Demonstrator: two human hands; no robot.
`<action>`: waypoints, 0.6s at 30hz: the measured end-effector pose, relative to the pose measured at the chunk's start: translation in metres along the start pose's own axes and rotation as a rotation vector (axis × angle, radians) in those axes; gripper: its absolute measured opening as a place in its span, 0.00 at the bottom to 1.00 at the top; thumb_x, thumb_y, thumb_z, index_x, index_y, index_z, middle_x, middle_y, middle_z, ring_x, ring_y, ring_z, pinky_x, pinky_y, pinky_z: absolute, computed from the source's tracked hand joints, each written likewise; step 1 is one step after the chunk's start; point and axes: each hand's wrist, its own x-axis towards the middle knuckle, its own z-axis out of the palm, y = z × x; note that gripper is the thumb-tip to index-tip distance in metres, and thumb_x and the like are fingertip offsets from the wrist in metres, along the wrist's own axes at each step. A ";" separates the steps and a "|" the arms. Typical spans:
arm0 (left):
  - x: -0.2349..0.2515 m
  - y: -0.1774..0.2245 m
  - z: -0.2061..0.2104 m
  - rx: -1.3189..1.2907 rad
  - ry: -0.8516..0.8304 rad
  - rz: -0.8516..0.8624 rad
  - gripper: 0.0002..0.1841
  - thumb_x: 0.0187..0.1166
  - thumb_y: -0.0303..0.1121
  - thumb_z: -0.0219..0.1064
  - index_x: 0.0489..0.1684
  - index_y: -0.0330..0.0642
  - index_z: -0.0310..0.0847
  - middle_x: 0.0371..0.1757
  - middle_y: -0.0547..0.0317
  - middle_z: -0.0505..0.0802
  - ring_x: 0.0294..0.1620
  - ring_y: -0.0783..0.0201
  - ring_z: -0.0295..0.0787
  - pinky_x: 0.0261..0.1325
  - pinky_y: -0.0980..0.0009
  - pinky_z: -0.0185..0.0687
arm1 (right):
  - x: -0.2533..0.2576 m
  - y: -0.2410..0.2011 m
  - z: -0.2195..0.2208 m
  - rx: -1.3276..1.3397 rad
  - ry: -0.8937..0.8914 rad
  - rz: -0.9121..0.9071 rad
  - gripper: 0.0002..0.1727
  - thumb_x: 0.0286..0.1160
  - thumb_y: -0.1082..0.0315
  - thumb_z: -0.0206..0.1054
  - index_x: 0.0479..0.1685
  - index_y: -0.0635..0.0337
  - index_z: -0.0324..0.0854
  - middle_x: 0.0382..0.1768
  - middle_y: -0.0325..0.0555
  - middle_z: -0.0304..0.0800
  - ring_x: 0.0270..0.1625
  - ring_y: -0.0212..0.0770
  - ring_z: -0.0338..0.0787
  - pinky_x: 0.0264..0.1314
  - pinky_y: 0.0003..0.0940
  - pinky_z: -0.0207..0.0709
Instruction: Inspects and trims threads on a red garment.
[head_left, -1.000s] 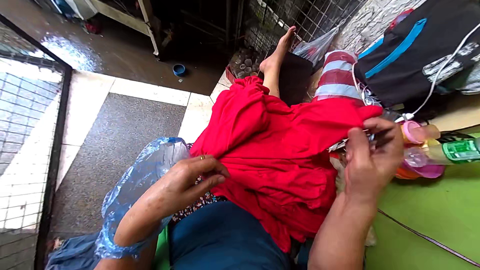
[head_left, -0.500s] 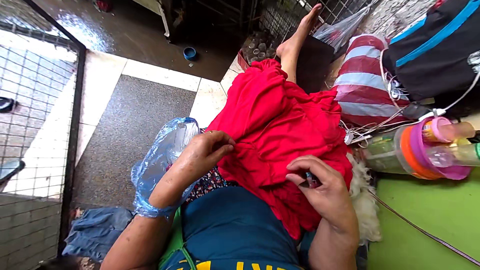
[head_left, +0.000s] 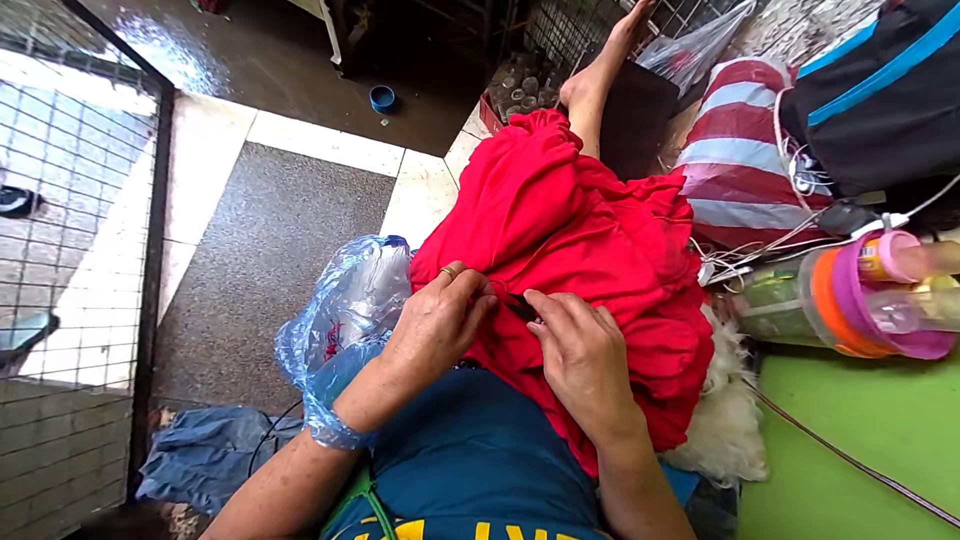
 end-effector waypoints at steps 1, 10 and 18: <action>-0.001 0.001 0.000 -0.003 0.004 0.000 0.09 0.81 0.32 0.63 0.38 0.36 0.86 0.38 0.51 0.86 0.34 0.60 0.85 0.36 0.65 0.83 | 0.001 -0.002 0.002 -0.030 0.013 -0.014 0.14 0.73 0.73 0.69 0.54 0.56 0.94 0.43 0.54 0.94 0.42 0.53 0.93 0.41 0.47 0.81; -0.001 0.003 0.004 0.022 0.067 0.019 0.09 0.80 0.32 0.64 0.37 0.36 0.86 0.36 0.52 0.87 0.33 0.60 0.86 0.36 0.66 0.83 | 0.006 -0.006 0.011 -0.110 0.044 -0.052 0.14 0.71 0.75 0.67 0.49 0.54 0.95 0.33 0.50 0.89 0.35 0.50 0.89 0.35 0.43 0.75; 0.001 -0.004 -0.017 -0.043 0.096 -0.111 0.10 0.87 0.31 0.55 0.43 0.32 0.79 0.40 0.48 0.84 0.35 0.61 0.83 0.39 0.64 0.82 | 0.007 0.007 0.009 0.124 -0.002 0.065 0.13 0.78 0.68 0.67 0.56 0.62 0.89 0.38 0.51 0.92 0.38 0.48 0.92 0.41 0.46 0.83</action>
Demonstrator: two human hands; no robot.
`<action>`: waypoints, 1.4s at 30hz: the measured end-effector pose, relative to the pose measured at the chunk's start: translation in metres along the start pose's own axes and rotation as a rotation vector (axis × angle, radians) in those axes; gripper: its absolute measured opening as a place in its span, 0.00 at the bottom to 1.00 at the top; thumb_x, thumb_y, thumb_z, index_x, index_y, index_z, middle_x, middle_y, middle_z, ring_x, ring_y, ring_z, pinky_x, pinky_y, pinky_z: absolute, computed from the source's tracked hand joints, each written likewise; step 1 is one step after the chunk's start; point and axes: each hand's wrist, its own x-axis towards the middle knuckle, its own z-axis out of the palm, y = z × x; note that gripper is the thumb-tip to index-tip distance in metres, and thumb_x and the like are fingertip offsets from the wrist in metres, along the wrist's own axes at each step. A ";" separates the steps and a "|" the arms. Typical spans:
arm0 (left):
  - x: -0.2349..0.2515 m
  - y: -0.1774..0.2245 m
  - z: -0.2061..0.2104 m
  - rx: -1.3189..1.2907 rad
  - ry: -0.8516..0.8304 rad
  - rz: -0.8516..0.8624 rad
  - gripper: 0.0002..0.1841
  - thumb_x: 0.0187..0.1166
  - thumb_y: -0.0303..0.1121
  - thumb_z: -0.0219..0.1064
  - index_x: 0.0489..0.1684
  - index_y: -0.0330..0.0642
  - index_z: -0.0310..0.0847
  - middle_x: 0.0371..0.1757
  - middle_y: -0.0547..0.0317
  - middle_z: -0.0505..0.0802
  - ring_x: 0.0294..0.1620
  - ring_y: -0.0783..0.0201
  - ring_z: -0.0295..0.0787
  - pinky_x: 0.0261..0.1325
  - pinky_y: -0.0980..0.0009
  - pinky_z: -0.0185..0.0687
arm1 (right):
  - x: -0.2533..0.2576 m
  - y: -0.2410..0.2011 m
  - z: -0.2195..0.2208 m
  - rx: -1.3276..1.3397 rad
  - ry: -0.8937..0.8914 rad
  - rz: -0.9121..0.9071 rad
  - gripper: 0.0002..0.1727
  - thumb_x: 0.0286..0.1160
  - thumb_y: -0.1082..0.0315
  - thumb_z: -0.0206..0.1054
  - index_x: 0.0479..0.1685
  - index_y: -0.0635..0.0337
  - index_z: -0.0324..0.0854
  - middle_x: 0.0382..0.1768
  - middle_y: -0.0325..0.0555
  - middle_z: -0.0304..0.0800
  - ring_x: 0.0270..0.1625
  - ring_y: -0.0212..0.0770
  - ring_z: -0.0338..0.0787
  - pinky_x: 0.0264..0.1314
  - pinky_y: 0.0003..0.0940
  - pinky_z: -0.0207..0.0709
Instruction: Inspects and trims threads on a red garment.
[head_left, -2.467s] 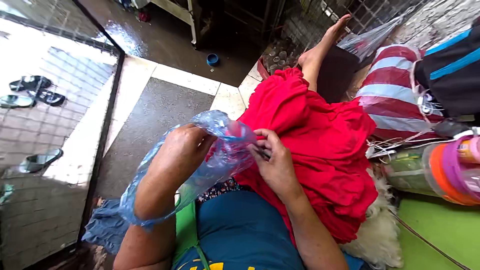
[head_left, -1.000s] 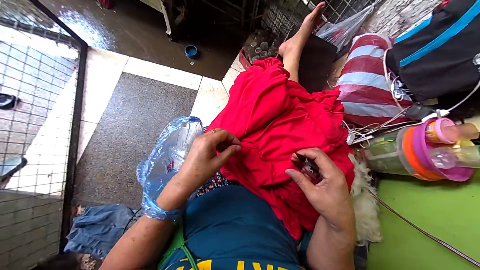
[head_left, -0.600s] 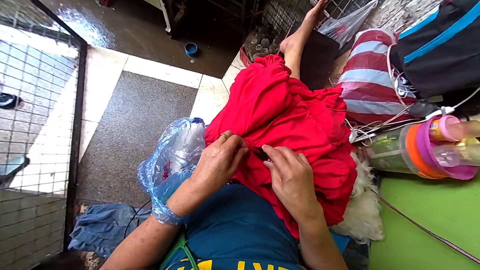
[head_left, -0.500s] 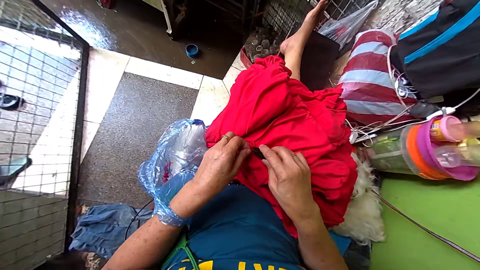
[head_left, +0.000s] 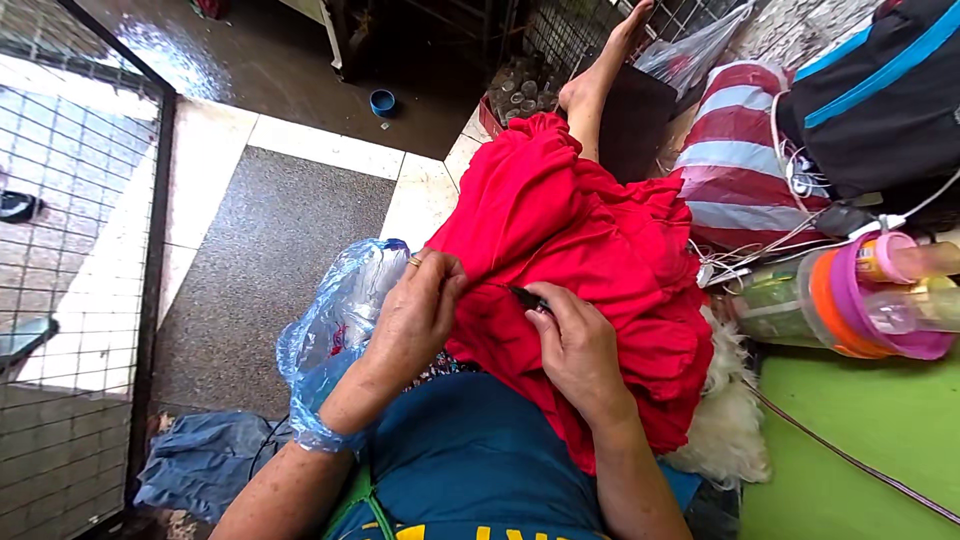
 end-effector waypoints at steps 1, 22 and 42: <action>-0.001 -0.003 -0.004 -0.029 0.007 -0.018 0.11 0.87 0.31 0.55 0.45 0.31 0.79 0.41 0.48 0.84 0.36 0.61 0.83 0.42 0.65 0.82 | 0.000 0.000 -0.004 0.021 -0.024 0.030 0.16 0.76 0.65 0.70 0.58 0.64 0.87 0.40 0.52 0.92 0.39 0.48 0.92 0.42 0.46 0.83; -0.003 -0.018 -0.011 -0.567 -0.018 -0.080 0.06 0.81 0.26 0.58 0.45 0.43 0.82 0.43 0.73 0.95 0.29 0.80 0.89 0.36 0.82 0.89 | 0.124 0.098 -0.114 0.042 0.114 0.232 0.15 0.86 0.69 0.58 0.57 0.72 0.84 0.53 0.59 0.92 0.57 0.48 0.91 0.65 0.45 0.81; -0.001 -0.018 -0.020 -0.473 0.063 -0.129 0.06 0.80 0.25 0.59 0.45 0.45 0.81 0.43 0.71 0.95 0.33 0.78 0.91 0.41 0.80 0.90 | 0.028 0.105 -0.126 -0.279 0.475 0.287 0.15 0.87 0.74 0.52 0.59 0.78 0.76 0.53 0.67 0.87 0.54 0.49 0.88 0.58 0.40 0.79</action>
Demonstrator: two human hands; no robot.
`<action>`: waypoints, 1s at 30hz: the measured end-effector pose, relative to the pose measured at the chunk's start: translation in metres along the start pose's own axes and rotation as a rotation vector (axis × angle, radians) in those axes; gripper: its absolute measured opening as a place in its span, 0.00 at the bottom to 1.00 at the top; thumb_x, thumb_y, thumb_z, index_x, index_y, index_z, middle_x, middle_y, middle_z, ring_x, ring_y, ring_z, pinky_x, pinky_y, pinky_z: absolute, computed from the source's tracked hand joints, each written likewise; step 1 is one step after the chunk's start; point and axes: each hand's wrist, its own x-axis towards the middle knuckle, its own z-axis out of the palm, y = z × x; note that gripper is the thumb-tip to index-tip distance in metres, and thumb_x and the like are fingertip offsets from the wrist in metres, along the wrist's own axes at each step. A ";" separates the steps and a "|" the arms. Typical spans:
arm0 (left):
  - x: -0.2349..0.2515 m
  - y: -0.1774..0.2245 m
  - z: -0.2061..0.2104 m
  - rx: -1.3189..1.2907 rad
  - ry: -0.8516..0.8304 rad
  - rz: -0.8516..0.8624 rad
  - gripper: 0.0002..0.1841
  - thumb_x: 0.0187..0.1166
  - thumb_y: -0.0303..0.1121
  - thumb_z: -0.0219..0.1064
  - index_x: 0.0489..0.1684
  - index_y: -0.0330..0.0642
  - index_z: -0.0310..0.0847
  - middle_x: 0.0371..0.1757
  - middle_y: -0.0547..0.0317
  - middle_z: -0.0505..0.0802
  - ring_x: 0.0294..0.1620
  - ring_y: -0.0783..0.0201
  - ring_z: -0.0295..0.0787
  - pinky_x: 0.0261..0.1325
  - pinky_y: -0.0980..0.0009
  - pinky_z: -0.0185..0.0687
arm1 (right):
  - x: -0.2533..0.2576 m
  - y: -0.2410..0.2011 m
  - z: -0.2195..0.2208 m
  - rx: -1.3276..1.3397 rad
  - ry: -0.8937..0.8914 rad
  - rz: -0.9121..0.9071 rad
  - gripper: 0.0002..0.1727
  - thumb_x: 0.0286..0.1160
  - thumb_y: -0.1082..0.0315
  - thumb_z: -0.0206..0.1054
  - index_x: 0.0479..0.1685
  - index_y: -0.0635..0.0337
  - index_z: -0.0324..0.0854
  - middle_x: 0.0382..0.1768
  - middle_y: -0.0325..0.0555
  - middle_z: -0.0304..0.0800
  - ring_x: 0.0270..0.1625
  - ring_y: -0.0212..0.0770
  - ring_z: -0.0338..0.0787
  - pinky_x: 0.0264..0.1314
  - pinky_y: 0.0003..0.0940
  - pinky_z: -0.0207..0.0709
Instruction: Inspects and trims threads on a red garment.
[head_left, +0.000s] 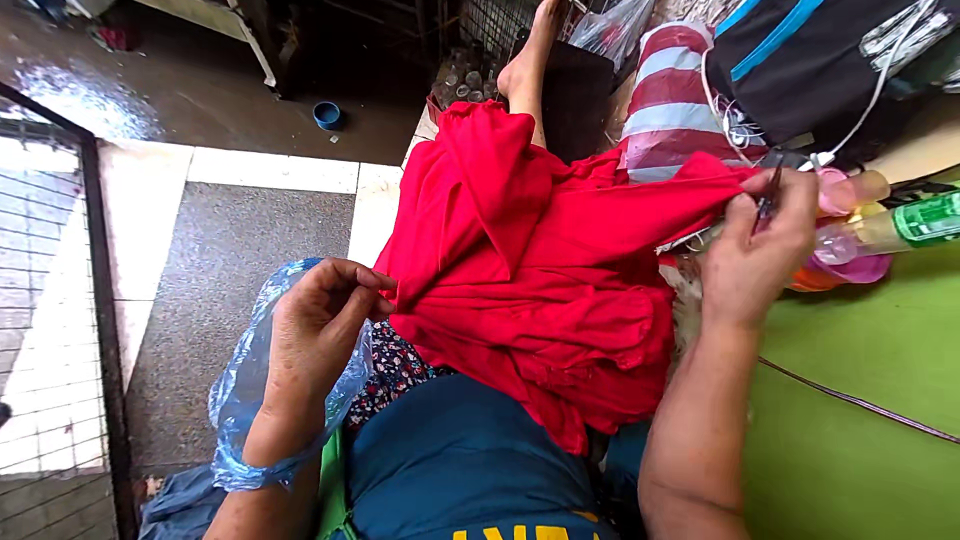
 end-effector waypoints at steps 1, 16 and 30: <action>0.000 -0.001 0.002 -0.005 -0.006 0.002 0.06 0.81 0.25 0.59 0.45 0.44 0.81 0.43 0.70 0.95 0.34 0.77 0.92 0.42 0.79 0.90 | -0.009 -0.012 -0.005 0.024 0.036 -0.113 0.13 0.86 0.74 0.55 0.55 0.78 0.78 0.50 0.66 0.87 0.50 0.47 0.87 0.54 0.36 0.79; -0.005 0.005 0.015 0.172 -0.173 -0.039 0.10 0.84 0.26 0.59 0.48 0.36 0.88 0.38 0.63 0.94 0.35 0.78 0.91 0.44 0.79 0.90 | -0.086 -0.059 0.021 0.646 -0.305 -0.237 0.06 0.75 0.82 0.63 0.37 0.70 0.86 0.49 0.50 0.93 0.57 0.29 0.90 0.60 0.19 0.83; -0.016 0.011 0.058 0.266 -0.179 0.294 0.07 0.75 0.31 0.70 0.33 0.36 0.91 0.34 0.56 0.91 0.36 0.75 0.87 0.44 0.83 0.83 | -0.130 -0.095 0.034 0.408 -0.380 -0.174 0.14 0.72 0.68 0.71 0.53 0.65 0.87 0.48 0.52 0.93 0.47 0.42 0.91 0.51 0.35 0.82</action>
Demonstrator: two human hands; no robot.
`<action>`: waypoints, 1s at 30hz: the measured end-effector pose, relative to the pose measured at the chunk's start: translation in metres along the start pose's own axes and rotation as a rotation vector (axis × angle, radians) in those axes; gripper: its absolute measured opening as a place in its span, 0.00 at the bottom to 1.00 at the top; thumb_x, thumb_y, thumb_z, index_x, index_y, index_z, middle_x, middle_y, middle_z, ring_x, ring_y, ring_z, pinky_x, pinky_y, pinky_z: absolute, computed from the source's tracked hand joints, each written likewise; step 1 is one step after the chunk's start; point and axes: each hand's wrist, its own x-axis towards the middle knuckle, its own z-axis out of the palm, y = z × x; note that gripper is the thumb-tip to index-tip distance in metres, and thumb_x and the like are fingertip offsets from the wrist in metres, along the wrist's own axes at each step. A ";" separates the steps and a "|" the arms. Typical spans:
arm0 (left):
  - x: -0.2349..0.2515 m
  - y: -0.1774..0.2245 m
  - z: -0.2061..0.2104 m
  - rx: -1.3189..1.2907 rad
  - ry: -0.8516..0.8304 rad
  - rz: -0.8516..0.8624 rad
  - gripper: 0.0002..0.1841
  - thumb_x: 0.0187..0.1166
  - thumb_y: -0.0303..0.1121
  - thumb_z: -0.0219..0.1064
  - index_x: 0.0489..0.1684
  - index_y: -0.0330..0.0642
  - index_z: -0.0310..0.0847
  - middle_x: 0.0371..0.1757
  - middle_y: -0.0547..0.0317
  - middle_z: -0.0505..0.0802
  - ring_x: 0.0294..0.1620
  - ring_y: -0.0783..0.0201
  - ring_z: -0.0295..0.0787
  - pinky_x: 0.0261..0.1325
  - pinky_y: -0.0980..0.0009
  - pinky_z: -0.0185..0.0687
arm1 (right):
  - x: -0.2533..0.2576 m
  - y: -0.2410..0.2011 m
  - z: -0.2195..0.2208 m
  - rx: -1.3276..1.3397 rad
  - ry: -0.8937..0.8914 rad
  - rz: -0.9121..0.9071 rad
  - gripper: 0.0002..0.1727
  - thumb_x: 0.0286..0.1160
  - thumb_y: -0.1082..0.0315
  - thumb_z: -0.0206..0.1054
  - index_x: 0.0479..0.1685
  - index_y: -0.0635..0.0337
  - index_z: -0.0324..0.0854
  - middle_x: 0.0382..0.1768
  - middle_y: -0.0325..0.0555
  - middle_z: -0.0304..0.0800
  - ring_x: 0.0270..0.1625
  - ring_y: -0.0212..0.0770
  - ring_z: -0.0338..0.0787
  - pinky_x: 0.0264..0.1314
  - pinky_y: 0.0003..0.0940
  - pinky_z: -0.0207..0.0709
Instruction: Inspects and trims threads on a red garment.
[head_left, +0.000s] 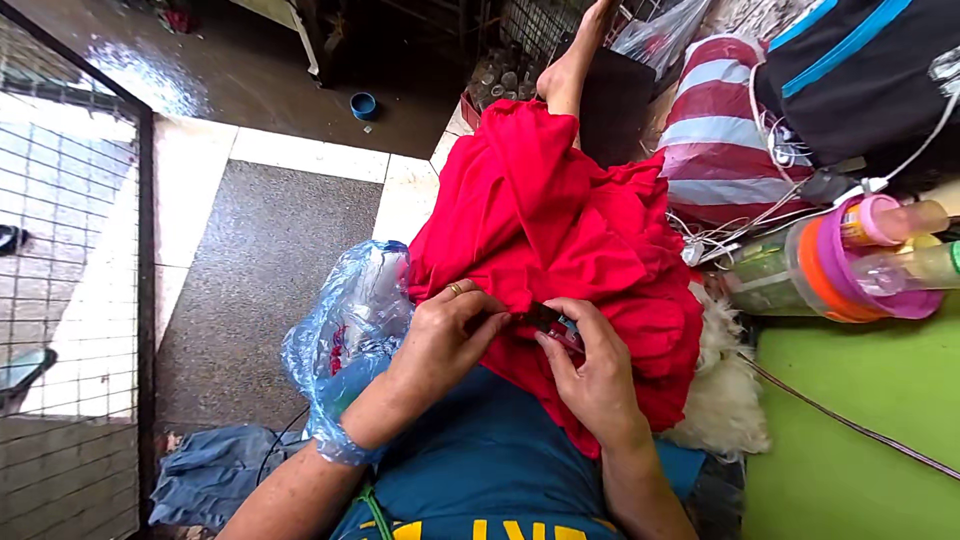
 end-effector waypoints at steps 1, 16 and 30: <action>0.000 0.000 -0.005 -0.020 -0.025 -0.033 0.08 0.75 0.32 0.70 0.32 0.37 0.91 0.34 0.58 0.90 0.35 0.78 0.86 0.43 0.84 0.83 | 0.000 0.002 0.001 -0.023 0.006 -0.035 0.13 0.72 0.69 0.71 0.52 0.64 0.89 0.50 0.53 0.94 0.51 0.44 0.93 0.53 0.38 0.83; -0.005 0.006 -0.010 -0.078 -0.104 -0.071 0.10 0.76 0.34 0.69 0.29 0.37 0.90 0.31 0.60 0.90 0.33 0.83 0.84 0.41 0.89 0.79 | 0.004 0.001 0.016 -0.225 0.076 -0.185 0.10 0.74 0.74 0.67 0.43 0.56 0.95 0.48 0.53 0.96 0.43 0.49 0.94 0.45 0.41 0.80; -0.012 0.007 -0.025 -0.249 -0.412 0.090 0.13 0.80 0.38 0.68 0.29 0.38 0.89 0.31 0.58 0.89 0.36 0.80 0.82 0.43 0.89 0.74 | 0.053 -0.001 -0.014 -0.125 0.011 -0.164 0.08 0.57 0.77 0.69 0.36 0.65 0.89 0.26 0.48 0.90 0.26 0.41 0.87 0.28 0.37 0.76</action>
